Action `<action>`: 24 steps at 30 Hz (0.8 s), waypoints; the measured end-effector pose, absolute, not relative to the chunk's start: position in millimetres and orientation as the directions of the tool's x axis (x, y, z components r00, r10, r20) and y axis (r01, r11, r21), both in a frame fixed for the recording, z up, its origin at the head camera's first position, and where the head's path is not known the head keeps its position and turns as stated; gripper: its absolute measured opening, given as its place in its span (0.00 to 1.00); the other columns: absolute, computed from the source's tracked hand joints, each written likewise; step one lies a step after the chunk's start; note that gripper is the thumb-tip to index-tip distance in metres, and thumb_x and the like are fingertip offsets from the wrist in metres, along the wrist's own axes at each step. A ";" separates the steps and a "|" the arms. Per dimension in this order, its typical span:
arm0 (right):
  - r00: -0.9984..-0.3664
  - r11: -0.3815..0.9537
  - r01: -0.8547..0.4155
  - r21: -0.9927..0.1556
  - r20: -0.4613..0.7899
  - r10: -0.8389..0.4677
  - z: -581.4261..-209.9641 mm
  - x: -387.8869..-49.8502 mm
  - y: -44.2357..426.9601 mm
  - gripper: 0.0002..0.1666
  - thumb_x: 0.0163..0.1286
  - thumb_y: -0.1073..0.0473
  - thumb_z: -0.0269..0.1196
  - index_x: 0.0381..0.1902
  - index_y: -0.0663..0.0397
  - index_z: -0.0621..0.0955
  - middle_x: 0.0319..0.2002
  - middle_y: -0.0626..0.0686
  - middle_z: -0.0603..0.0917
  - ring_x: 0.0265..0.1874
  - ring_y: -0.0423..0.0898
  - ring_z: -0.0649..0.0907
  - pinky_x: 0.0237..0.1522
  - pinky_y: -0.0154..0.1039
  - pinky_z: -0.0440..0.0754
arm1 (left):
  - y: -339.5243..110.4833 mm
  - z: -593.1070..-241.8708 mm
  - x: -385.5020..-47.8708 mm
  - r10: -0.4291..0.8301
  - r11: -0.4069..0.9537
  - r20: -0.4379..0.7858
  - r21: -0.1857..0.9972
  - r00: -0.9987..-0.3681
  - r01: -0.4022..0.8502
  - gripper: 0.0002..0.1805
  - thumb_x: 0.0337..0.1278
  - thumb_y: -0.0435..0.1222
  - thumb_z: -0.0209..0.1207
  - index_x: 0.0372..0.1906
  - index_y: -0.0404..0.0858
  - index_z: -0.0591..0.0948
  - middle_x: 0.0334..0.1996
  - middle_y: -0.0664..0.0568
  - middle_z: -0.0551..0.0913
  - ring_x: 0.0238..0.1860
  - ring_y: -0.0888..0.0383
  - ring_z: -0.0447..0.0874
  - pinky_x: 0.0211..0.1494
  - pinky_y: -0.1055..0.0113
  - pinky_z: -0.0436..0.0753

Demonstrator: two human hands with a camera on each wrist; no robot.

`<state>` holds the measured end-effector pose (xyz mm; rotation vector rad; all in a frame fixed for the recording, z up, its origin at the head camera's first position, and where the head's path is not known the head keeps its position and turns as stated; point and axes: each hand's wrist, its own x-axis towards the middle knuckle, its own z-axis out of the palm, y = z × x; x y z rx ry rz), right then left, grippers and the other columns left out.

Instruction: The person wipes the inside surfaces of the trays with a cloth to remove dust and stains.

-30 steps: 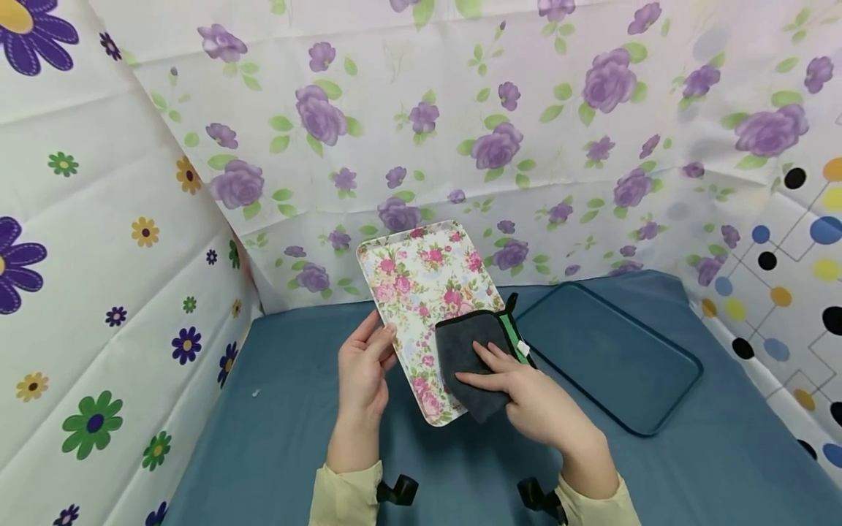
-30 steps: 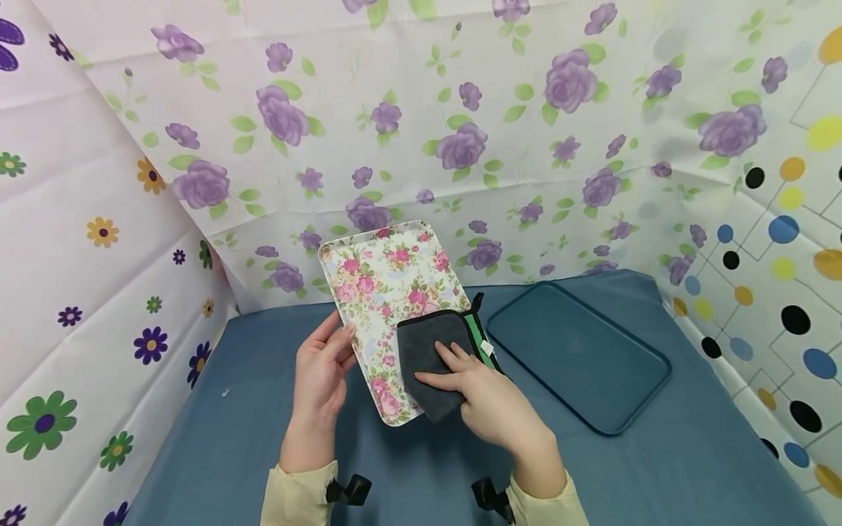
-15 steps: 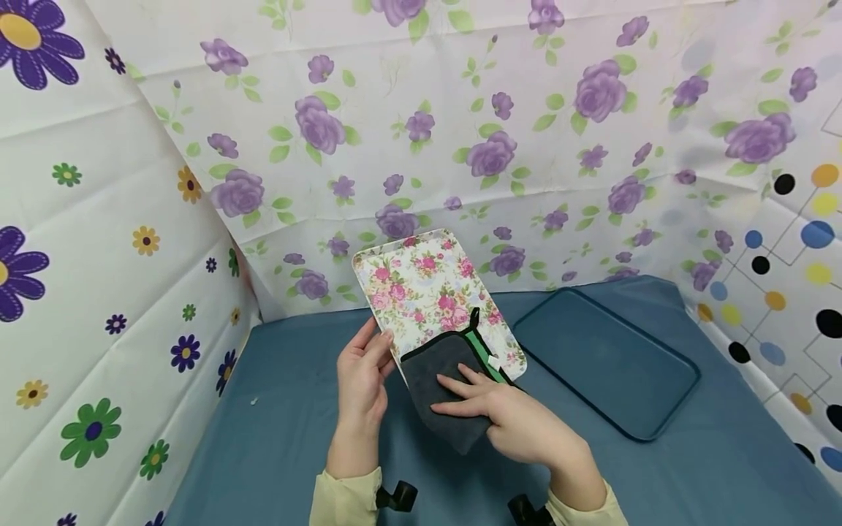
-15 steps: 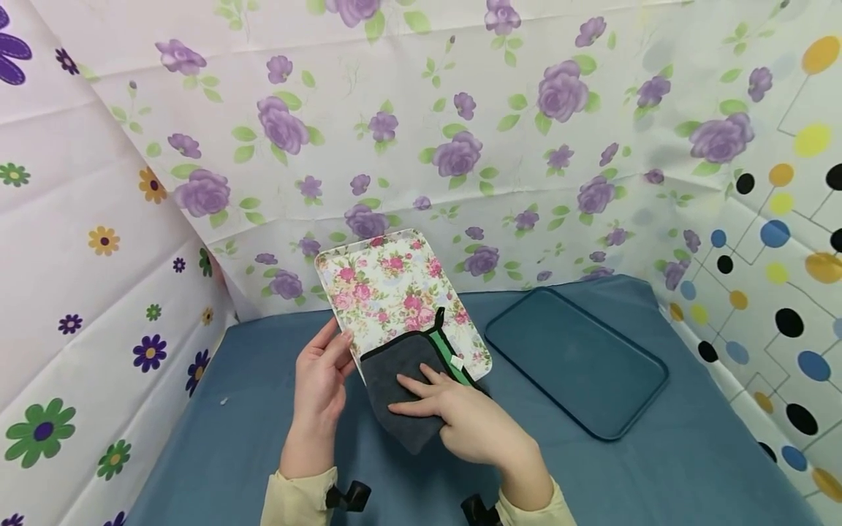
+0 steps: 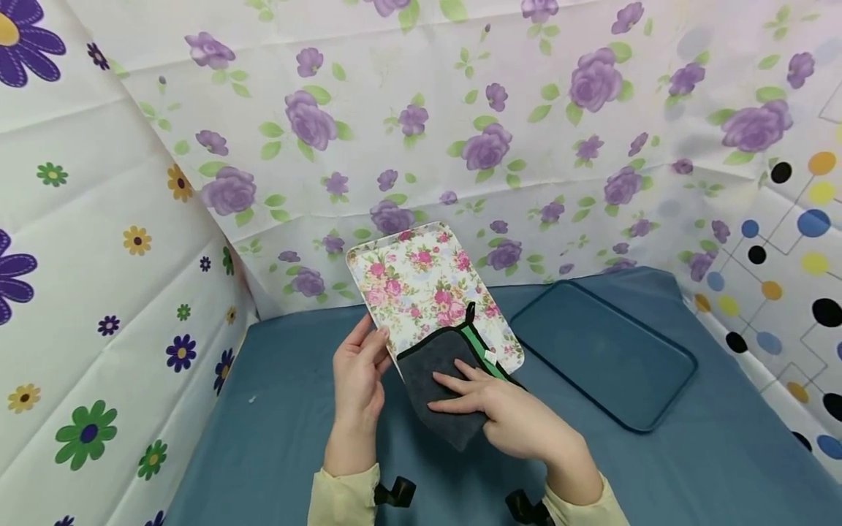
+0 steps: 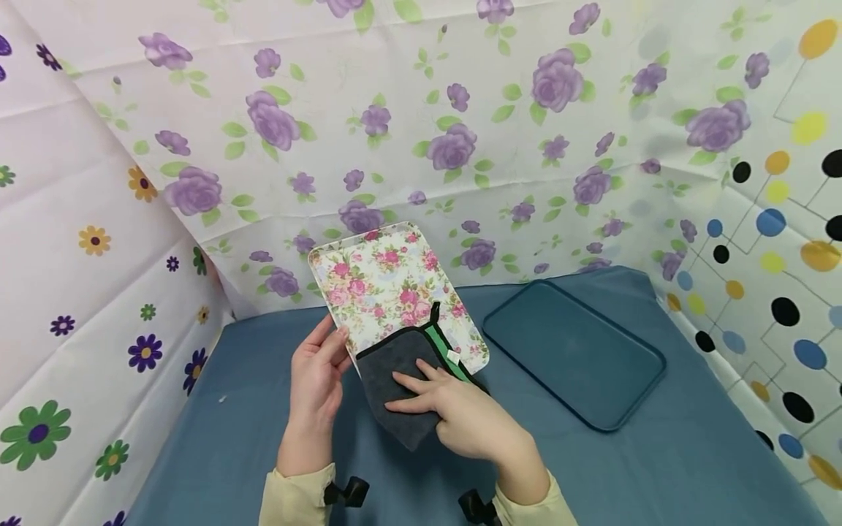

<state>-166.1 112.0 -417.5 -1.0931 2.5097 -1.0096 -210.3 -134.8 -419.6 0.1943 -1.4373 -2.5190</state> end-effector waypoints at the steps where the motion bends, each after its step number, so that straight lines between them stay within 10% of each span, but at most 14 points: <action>1: -0.695 0.481 -0.563 -0.672 0.070 -0.716 -417.4 -166.3 112.2 0.60 0.53 0.90 0.47 0.73 0.32 0.81 0.81 0.41 0.65 0.84 0.52 0.53 0.70 0.57 0.74 | -135.3 -419.5 -209.9 -0.266 -0.494 -0.002 0.859 -0.964 0.135 0.29 0.73 0.24 0.62 0.76 0.29 0.73 0.50 0.41 0.91 0.45 0.52 0.94 0.45 0.62 0.91; 14: -0.739 0.537 -0.503 -0.677 0.014 -0.674 -420.4 -171.7 125.8 0.60 0.53 0.90 0.45 0.72 0.33 0.82 0.81 0.43 0.66 0.84 0.55 0.54 0.58 0.48 0.75 | -141.4 -421.2 -208.0 -0.254 -0.487 -0.004 0.865 -0.967 0.125 0.29 0.74 0.24 0.62 0.76 0.29 0.73 0.46 0.44 0.92 0.42 0.55 0.94 0.43 0.65 0.91; 24: -0.800 0.583 -0.421 -0.695 -0.018 -0.600 -422.2 -180.2 137.4 0.60 0.50 0.89 0.41 0.73 0.38 0.82 0.82 0.48 0.66 0.84 0.61 0.53 0.72 0.67 0.65 | -142.9 -418.1 -205.7 -0.247 -0.454 0.036 0.879 -0.968 0.148 0.29 0.74 0.25 0.63 0.76 0.32 0.74 0.50 0.42 0.91 0.44 0.54 0.94 0.45 0.63 0.91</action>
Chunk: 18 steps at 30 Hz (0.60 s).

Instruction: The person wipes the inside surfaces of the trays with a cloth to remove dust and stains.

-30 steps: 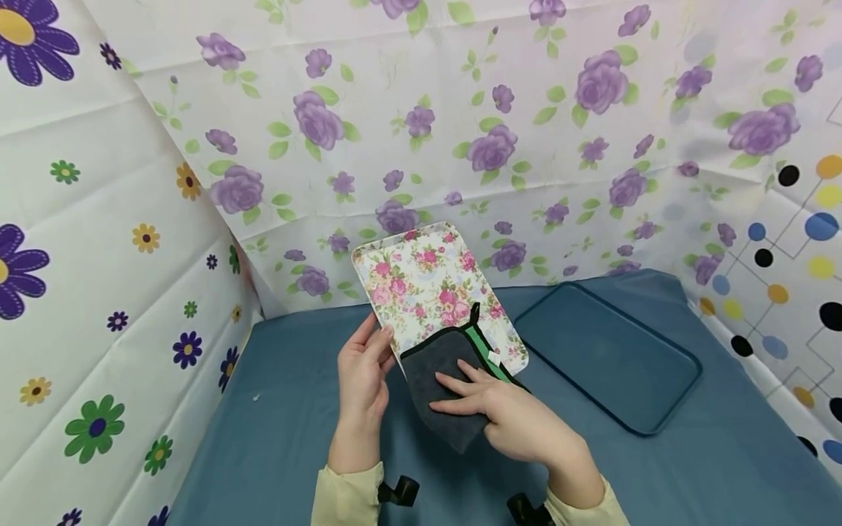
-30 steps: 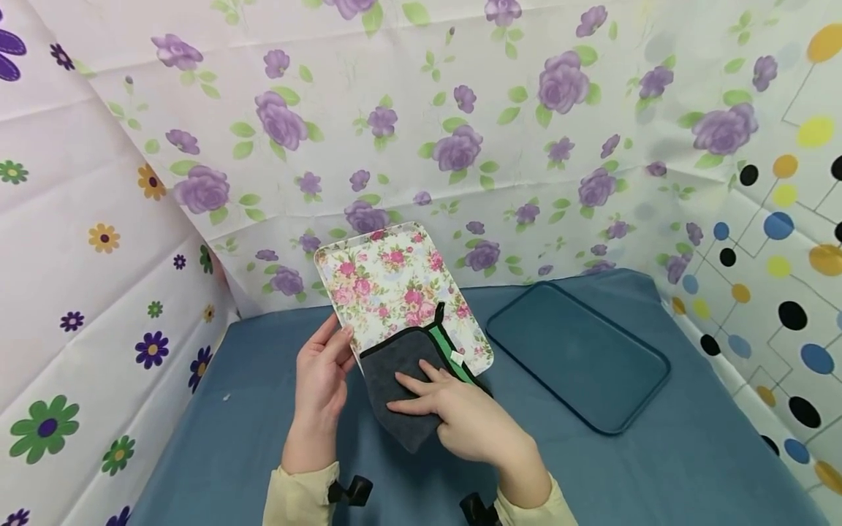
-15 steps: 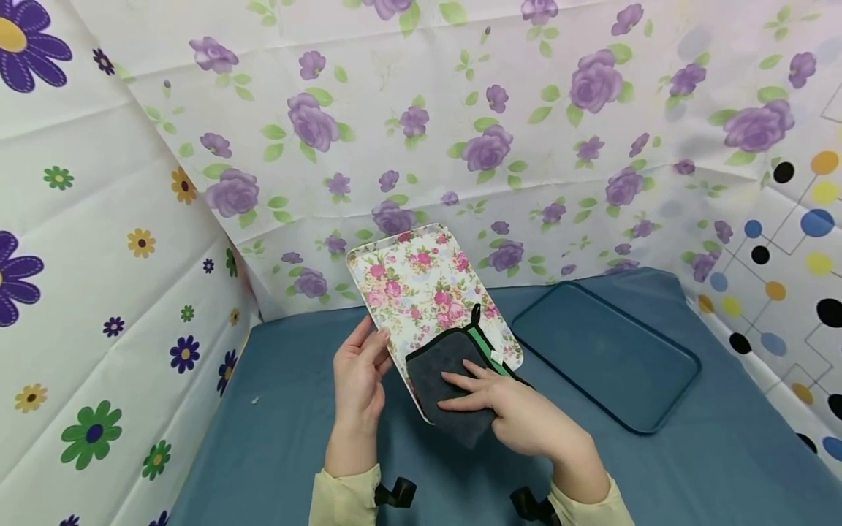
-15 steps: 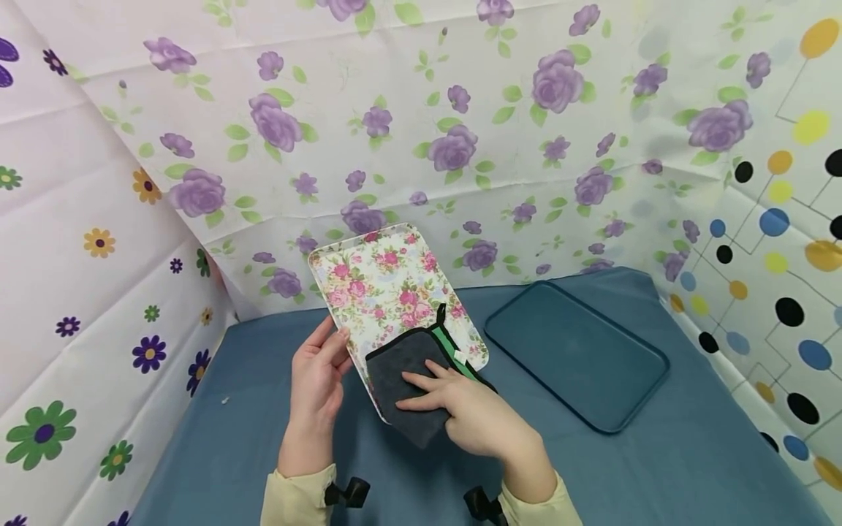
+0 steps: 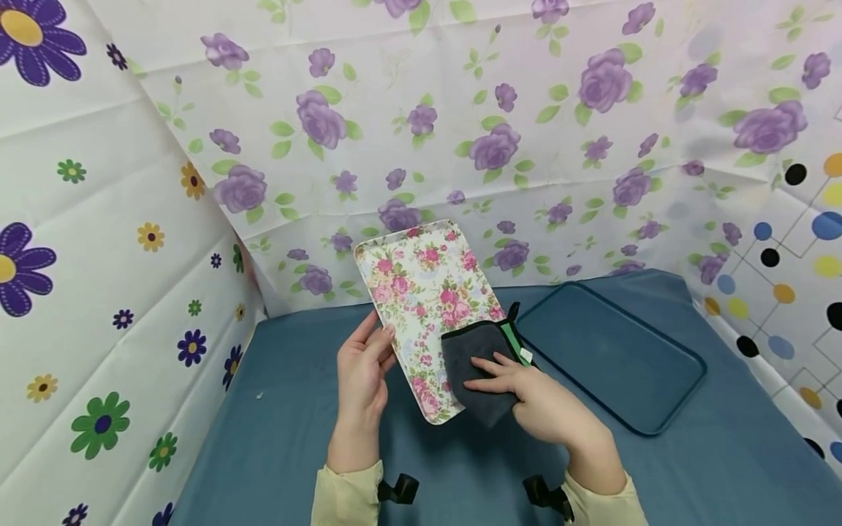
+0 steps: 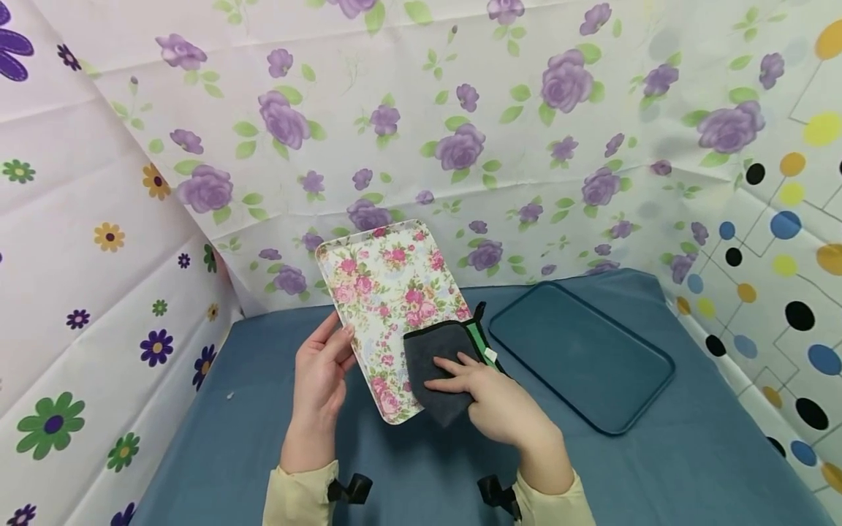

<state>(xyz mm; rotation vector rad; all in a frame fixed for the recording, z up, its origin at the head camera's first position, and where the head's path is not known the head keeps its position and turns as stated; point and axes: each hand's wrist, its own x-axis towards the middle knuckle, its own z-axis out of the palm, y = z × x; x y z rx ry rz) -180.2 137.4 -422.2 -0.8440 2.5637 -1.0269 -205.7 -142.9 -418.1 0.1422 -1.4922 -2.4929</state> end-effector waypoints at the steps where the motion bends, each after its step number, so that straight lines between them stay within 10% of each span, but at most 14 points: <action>1: -0.808 0.592 -0.414 -0.691 -0.020 -0.589 -422.1 -180.8 139.0 0.60 0.50 0.89 0.41 0.73 0.39 0.82 0.82 0.48 0.66 0.84 0.61 0.52 0.72 0.67 0.64 | -142.6 -417.7 -205.8 -0.244 -0.451 0.038 0.880 -0.969 0.148 0.29 0.74 0.25 0.63 0.76 0.32 0.74 0.50 0.42 0.91 0.44 0.54 0.94 0.45 0.63 0.91; 8: -0.855 0.647 -0.384 -0.659 -0.012 -0.518 -420.7 -184.9 145.5 0.60 0.51 0.89 0.42 0.73 0.39 0.81 0.82 0.50 0.65 0.84 0.62 0.52 0.47 0.50 0.72 | -142.5 -415.2 -207.5 -0.238 -0.456 0.055 0.875 -0.970 0.162 0.29 0.73 0.25 0.63 0.76 0.32 0.75 0.49 0.43 0.92 0.43 0.54 0.94 0.44 0.62 0.91; 18: -0.865 0.667 -0.378 -0.642 -0.013 -0.502 -422.1 -183.7 149.2 0.58 0.53 0.89 0.43 0.74 0.39 0.81 0.82 0.52 0.66 0.83 0.63 0.57 0.47 0.50 0.72 | -141.6 -420.2 -207.0 -0.228 -0.457 0.035 0.878 -0.973 0.139 0.29 0.74 0.26 0.64 0.76 0.32 0.74 0.48 0.44 0.92 0.42 0.55 0.94 0.44 0.63 0.91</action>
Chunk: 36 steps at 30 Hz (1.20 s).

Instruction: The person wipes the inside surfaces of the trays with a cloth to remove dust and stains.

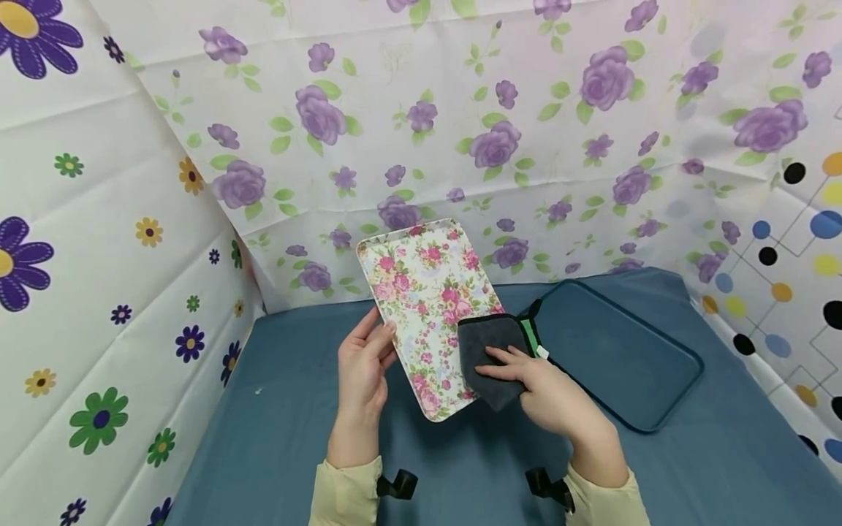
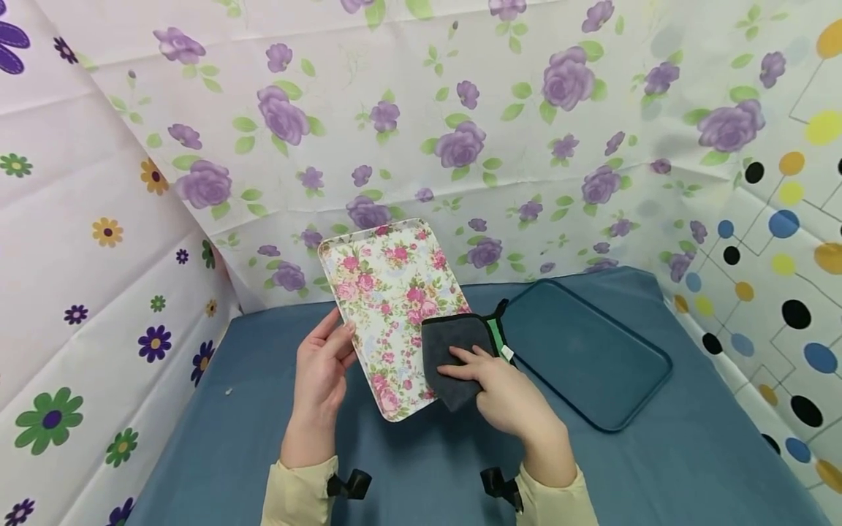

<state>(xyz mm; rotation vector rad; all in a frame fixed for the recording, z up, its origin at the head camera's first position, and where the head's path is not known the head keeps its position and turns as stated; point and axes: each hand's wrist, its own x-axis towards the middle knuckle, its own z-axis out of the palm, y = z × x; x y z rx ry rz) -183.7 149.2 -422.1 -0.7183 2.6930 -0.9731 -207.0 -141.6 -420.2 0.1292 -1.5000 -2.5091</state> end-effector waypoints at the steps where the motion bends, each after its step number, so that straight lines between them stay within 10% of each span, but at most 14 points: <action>1: -0.869 0.667 -0.386 -0.638 0.008 -0.495 -421.9 -184.0 149.1 0.58 0.54 0.89 0.44 0.75 0.39 0.80 0.81 0.53 0.67 0.82 0.62 0.59 0.45 0.49 0.72 | -141.4 -419.9 -207.6 -0.228 -0.458 0.035 0.878 -0.973 0.139 0.29 0.74 0.26 0.64 0.76 0.31 0.74 0.48 0.44 0.92 0.42 0.55 0.94 0.44 0.64 0.91; 12: -0.897 0.556 -0.442 -0.703 0.361 -0.256 -415.7 -183.6 154.2 0.53 0.62 0.85 0.44 0.79 0.39 0.76 0.76 0.53 0.75 0.76 0.61 0.71 0.56 0.56 0.76 | -150.8 -437.5 -220.3 -0.143 -0.470 -0.052 0.882 -0.988 0.021 0.30 0.75 0.27 0.62 0.77 0.28 0.70 0.47 0.45 0.92 0.42 0.57 0.94 0.44 0.64 0.90; 36: -0.878 0.622 -0.417 -0.663 0.471 -0.085 -419.7 -171.8 209.7 0.46 0.70 0.82 0.50 0.75 0.36 0.80 0.70 0.56 0.82 0.64 0.62 0.83 0.49 0.39 0.77 | -305.6 -500.1 -204.9 0.116 -0.072 -0.306 0.946 -0.945 -0.315 0.33 0.85 0.32 0.53 0.82 0.21 0.57 0.48 0.49 0.90 0.43 0.60 0.92 0.45 0.65 0.90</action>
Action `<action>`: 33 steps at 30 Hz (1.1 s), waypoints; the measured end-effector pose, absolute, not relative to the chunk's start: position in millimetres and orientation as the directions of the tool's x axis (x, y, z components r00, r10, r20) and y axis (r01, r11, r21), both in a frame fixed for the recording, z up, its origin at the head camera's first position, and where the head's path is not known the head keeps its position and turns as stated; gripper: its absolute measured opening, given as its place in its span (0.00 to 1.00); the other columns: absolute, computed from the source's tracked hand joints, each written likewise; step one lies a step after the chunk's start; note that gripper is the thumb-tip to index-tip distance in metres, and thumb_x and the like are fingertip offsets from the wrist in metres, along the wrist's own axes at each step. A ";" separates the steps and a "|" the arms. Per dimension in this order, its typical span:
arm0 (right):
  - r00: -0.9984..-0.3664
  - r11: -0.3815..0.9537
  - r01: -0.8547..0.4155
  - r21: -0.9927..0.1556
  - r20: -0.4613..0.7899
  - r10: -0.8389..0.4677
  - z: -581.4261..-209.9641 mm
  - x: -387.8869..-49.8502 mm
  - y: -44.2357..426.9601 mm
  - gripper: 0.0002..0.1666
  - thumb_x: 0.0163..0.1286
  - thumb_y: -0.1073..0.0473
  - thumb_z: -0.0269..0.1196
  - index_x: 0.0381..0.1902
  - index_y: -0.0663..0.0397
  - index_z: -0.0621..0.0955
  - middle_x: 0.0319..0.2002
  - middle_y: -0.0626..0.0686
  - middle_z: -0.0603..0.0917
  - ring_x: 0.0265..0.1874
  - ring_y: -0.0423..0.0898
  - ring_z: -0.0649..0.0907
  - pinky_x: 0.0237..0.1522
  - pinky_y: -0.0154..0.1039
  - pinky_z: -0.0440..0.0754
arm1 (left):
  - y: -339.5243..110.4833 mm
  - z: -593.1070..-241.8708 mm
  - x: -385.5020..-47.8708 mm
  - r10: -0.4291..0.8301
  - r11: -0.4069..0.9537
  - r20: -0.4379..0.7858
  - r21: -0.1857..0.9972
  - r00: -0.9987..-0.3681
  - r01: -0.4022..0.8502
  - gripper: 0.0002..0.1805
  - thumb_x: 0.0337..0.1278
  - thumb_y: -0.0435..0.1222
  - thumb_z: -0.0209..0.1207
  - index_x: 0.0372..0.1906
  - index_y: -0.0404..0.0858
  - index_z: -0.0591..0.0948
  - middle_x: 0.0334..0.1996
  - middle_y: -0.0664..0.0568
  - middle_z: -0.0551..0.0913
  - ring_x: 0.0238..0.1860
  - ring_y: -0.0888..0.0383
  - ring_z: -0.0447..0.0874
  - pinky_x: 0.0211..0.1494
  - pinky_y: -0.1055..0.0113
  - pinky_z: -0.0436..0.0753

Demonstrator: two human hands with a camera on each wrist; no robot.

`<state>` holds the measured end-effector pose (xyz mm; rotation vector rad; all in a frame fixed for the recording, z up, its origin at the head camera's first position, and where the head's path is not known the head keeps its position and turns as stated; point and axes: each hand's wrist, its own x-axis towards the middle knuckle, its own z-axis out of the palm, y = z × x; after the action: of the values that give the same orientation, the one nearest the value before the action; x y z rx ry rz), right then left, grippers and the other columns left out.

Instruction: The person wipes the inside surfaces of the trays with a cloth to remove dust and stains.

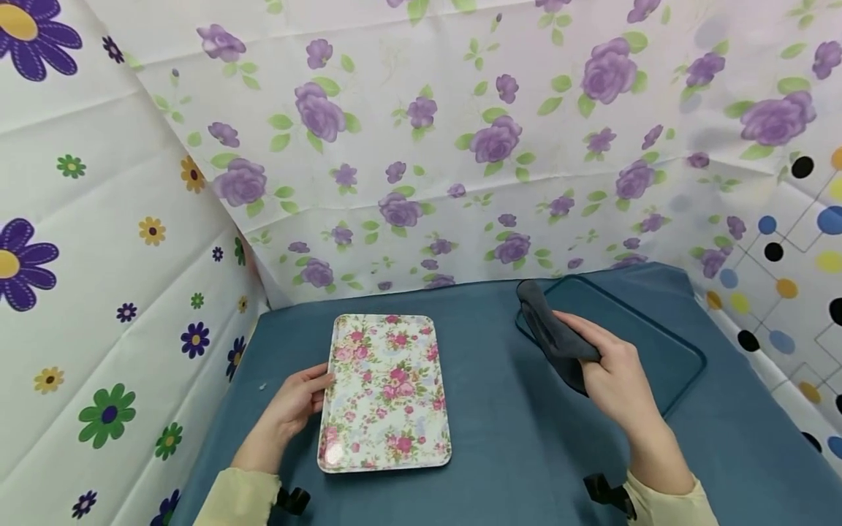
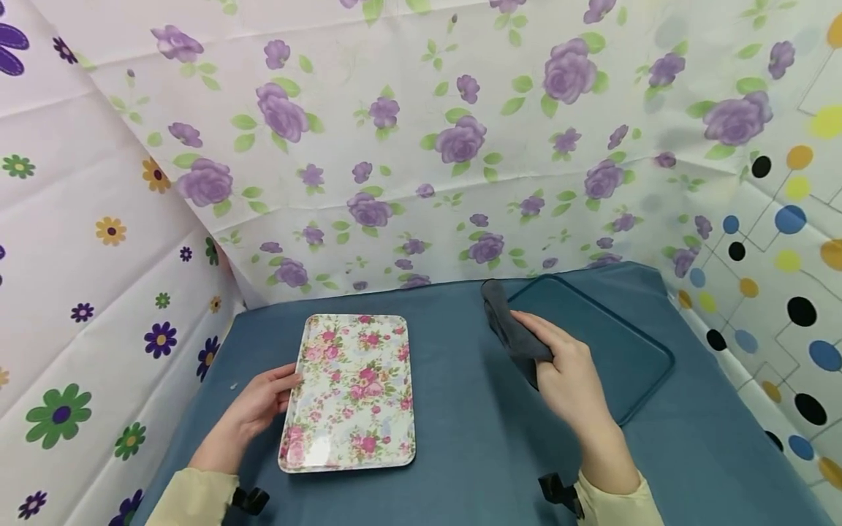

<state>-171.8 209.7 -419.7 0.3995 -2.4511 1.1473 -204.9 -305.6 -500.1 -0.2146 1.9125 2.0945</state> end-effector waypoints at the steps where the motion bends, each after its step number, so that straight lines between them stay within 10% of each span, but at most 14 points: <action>1: -0.879 0.621 -0.415 -0.665 0.469 -0.086 -420.6 -172.1 210.5 0.46 0.70 0.82 0.50 0.75 0.36 0.80 0.70 0.56 0.82 0.64 0.62 0.83 0.50 0.39 0.77 | -309.5 -500.7 -204.8 0.113 -0.068 -0.315 0.944 -0.942 -0.324 0.33 0.85 0.32 0.53 0.82 0.21 0.56 0.48 0.49 0.90 0.43 0.60 0.92 0.45 0.65 0.90; 12: -0.891 0.612 -0.406 -0.679 0.444 -0.098 -425.2 -171.7 212.2 0.47 0.68 0.83 0.50 0.74 0.34 0.80 0.69 0.55 0.82 0.64 0.62 0.82 0.51 0.46 0.78 | -325.9 -506.2 -189.7 0.122 0.036 -0.363 0.932 -0.924 -0.362 0.33 0.86 0.33 0.52 0.82 0.21 0.57 0.51 0.46 0.90 0.43 0.59 0.92 0.45 0.64 0.90; 25: -0.905 0.623 -0.372 -0.688 0.418 -0.080 -427.7 -173.4 218.0 0.47 0.69 0.82 0.50 0.73 0.33 0.81 0.68 0.53 0.83 0.64 0.60 0.83 0.49 0.40 0.76 | -304.1 -485.3 -172.7 -0.006 0.593 -0.236 0.781 -0.972 -0.194 0.32 0.86 0.41 0.52 0.79 0.24 0.65 0.74 0.29 0.72 0.73 0.32 0.72 0.70 0.38 0.76; 33: -0.903 0.622 -0.377 -0.687 0.422 -0.081 -429.1 -172.2 221.3 0.47 0.68 0.83 0.50 0.73 0.34 0.81 0.68 0.54 0.83 0.64 0.62 0.82 0.51 0.39 0.77 | -293.5 -470.7 -169.4 -0.015 0.739 -0.156 0.664 -0.988 -0.116 0.33 0.86 0.45 0.53 0.79 0.25 0.67 0.72 0.31 0.75 0.68 0.33 0.78 0.63 0.39 0.82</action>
<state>-172.2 221.3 -429.1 0.3668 -2.4967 1.1746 -169.4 -293.5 -470.7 -0.1061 2.7970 1.0823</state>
